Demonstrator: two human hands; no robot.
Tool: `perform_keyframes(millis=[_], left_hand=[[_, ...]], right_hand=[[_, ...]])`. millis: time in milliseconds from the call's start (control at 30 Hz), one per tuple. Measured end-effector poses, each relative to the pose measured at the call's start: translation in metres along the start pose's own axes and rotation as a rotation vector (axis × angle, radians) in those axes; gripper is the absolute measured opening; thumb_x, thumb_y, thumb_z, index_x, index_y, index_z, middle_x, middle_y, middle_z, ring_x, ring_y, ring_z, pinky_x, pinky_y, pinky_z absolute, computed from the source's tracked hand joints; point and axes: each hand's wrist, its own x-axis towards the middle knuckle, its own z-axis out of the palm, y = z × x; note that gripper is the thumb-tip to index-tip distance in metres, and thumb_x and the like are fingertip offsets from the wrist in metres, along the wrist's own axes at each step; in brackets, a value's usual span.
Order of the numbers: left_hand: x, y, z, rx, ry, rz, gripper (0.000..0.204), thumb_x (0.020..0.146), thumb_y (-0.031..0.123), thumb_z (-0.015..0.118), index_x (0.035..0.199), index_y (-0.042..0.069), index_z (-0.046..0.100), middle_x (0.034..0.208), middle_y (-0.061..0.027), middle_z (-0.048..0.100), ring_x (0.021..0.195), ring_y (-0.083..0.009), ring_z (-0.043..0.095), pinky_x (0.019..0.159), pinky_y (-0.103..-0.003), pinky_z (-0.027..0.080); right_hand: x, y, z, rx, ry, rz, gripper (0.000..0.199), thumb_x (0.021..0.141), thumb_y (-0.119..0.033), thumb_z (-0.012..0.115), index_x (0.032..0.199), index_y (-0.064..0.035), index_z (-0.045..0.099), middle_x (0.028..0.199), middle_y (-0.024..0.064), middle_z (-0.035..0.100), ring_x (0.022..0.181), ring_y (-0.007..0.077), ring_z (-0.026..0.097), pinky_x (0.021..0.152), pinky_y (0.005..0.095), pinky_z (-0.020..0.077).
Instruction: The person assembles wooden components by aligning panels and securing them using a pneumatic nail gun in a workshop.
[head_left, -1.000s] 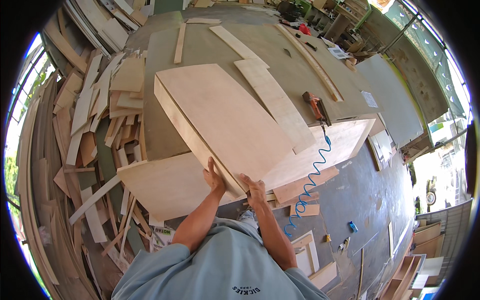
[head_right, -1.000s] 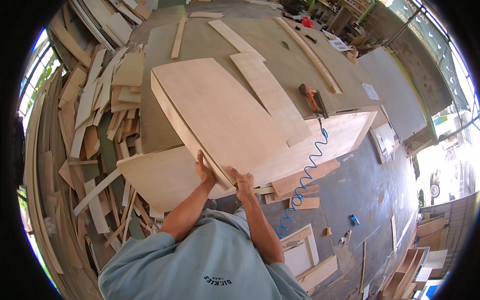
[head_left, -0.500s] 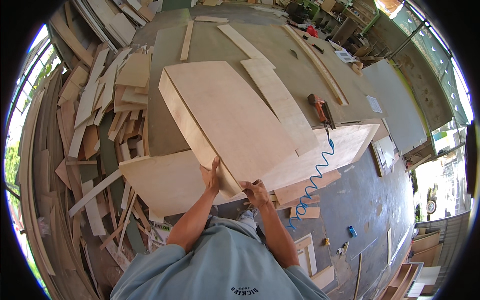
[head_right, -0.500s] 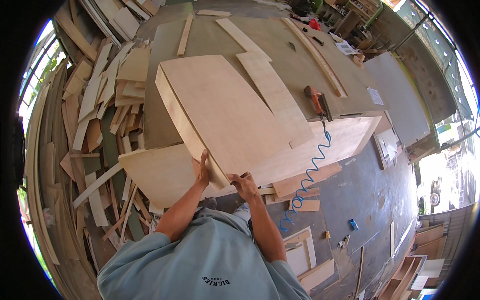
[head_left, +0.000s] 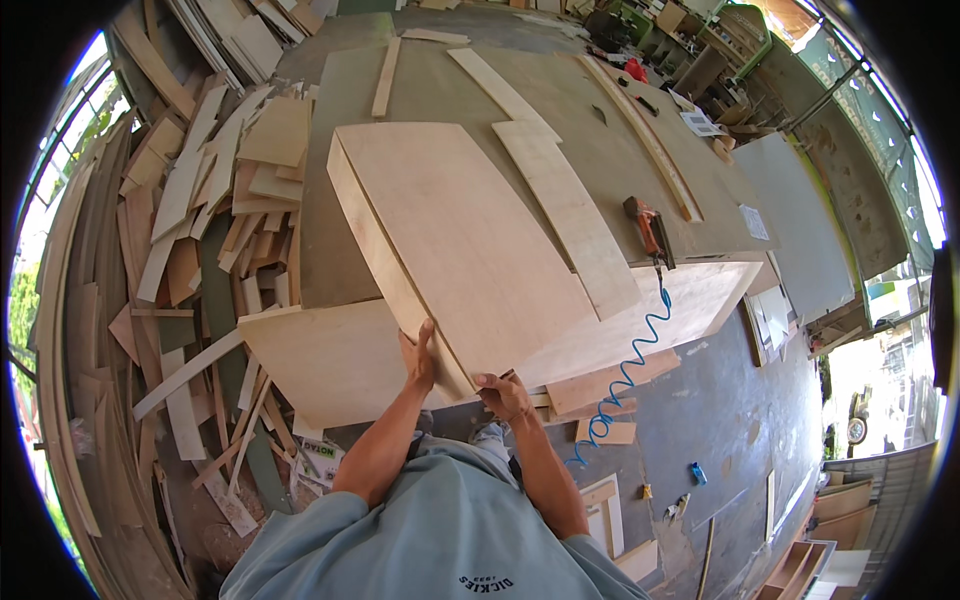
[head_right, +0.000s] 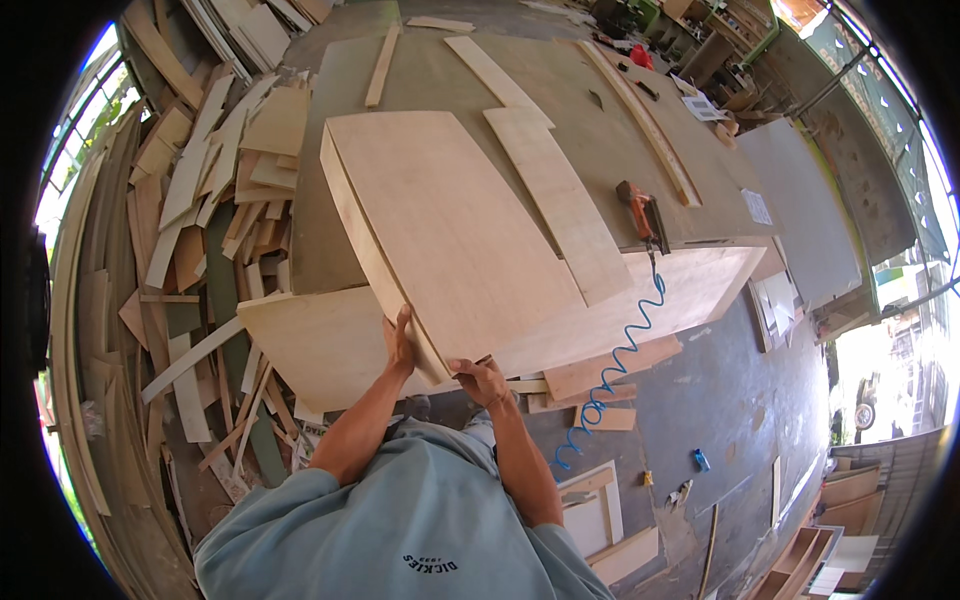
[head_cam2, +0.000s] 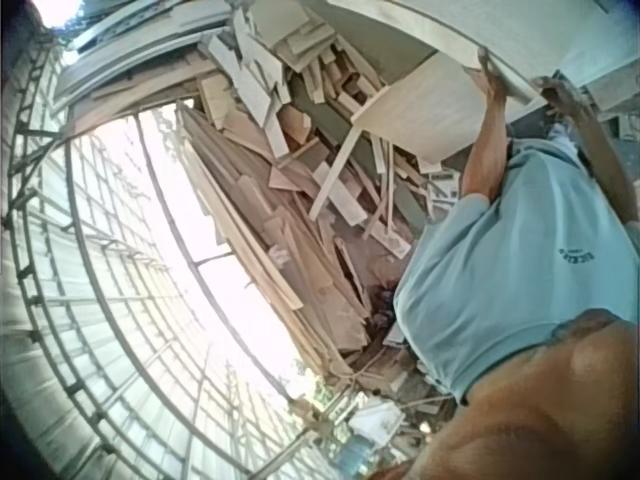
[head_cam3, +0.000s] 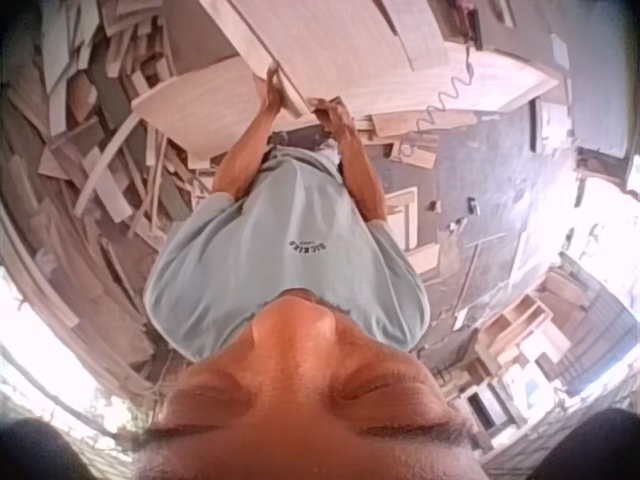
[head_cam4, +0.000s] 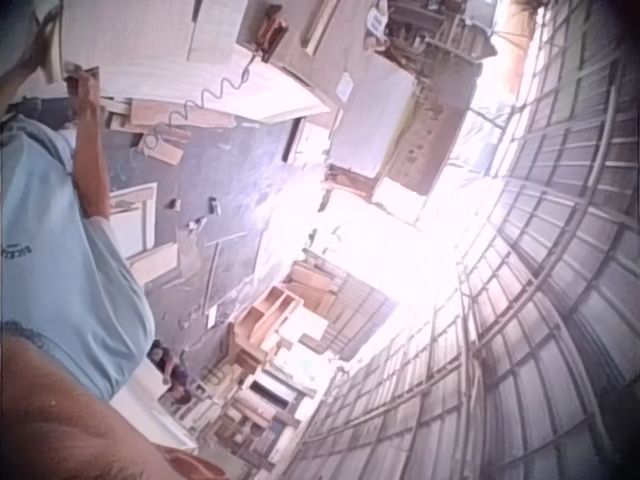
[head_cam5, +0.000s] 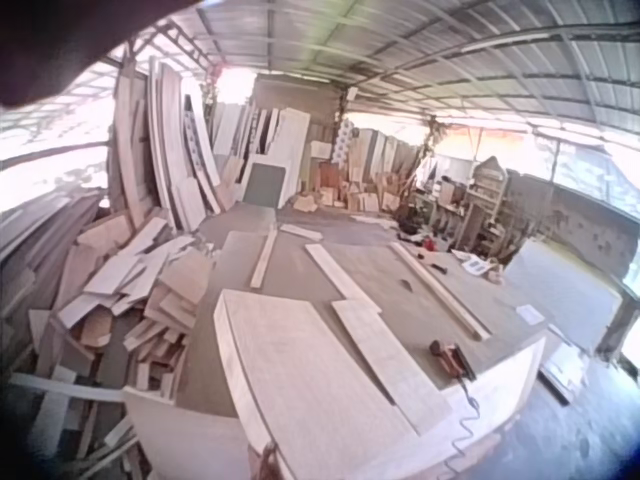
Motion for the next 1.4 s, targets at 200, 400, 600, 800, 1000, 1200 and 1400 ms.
perform_keyframes(millis=[200,400,600,800,1000,1200,1400], left_hand=[[0.006,0.001,0.004,-0.012,-0.034,-0.003,0.092,0.082,0.061,0.066,0.139,-0.005,0.037,0.136,-0.0215,0.047,0.127,-0.0312,0.044,0.109,-0.043,0.031],[0.017,-0.001,0.002,-0.08,-0.055,-0.006,0.093,0.082,0.062,0.064,0.139,-0.005,0.036,0.138,-0.0217,0.045,0.129,-0.0317,0.042,0.111,-0.043,0.029],[0.031,0.002,0.002,-0.025,-0.063,0.012,0.091,0.083,0.065,0.061,0.138,-0.004,0.038,0.131,-0.0219,0.05,0.121,-0.0312,0.049,0.105,-0.045,0.038],[0.024,0.009,0.004,0.018,-0.082,0.033,0.094,0.083,0.066,0.061,0.14,-0.005,0.036,0.138,-0.022,0.046,0.129,-0.0323,0.043,0.11,-0.044,0.031],[0.025,0.007,-0.002,0.049,-0.096,0.035,0.097,0.084,0.066,0.06,0.144,-0.004,0.031,0.142,-0.0226,0.042,0.132,-0.0331,0.04,0.112,-0.043,0.028],[0.023,0.006,-0.003,0.054,-0.047,0.016,0.097,0.083,0.068,0.06,0.144,-0.003,0.031,0.141,-0.0231,0.043,0.132,-0.0334,0.04,0.112,-0.043,0.028],[0.026,0.0,-0.006,0.035,-0.077,0.005,0.097,0.082,0.068,0.059,0.142,-0.003,0.033,0.14,-0.023,0.044,0.131,-0.0337,0.041,0.111,-0.044,0.029]], right_hand=[[0.006,0.004,-0.014,-0.128,0.018,0.028,0.013,0.08,-0.012,0.075,0.081,-0.0008,0.067,0.073,0.0073,0.064,0.058,0.0163,0.058,0.045,0.0273,0.0414],[0.007,0.003,-0.014,-0.141,-0.038,0.059,0.018,0.08,-0.011,0.074,0.088,0.0037,0.068,0.079,0.0107,0.067,0.064,0.0186,0.061,0.05,0.028,0.0446],[0.017,0.006,-0.027,-0.021,-0.13,0.085,0.023,0.08,0.001,0.073,0.101,-0.0028,0.065,0.089,0.0058,0.068,0.081,0.0186,0.065,0.07,0.0321,0.0506],[0.024,0.011,-0.03,-0.017,-0.116,0.069,0.027,0.078,0.001,0.074,0.103,-0.0023,0.065,0.092,0.0066,0.067,0.084,0.0189,0.064,0.071,0.0319,0.0499],[0.025,0.011,-0.022,-0.017,-0.187,0.088,0.036,0.076,0.0,0.075,0.11,-0.004,0.063,0.1,0.0047,0.066,0.09,0.018,0.062,0.076,0.0317,0.0482],[0.024,0.009,-0.013,-0.038,-0.152,0.052,0.024,0.079,-0.002,0.071,0.1,0.0081,0.065,0.094,0.0145,0.068,0.09,0.0256,0.064,0.081,0.0358,0.0508],[0.023,0.009,-0.014,-0.043,-0.167,0.074,0.02,0.08,0.001,0.068,0.1,0.0039,0.064,0.087,0.0086,0.063,0.085,0.0207,0.06,0.078,0.0368,0.0484]])
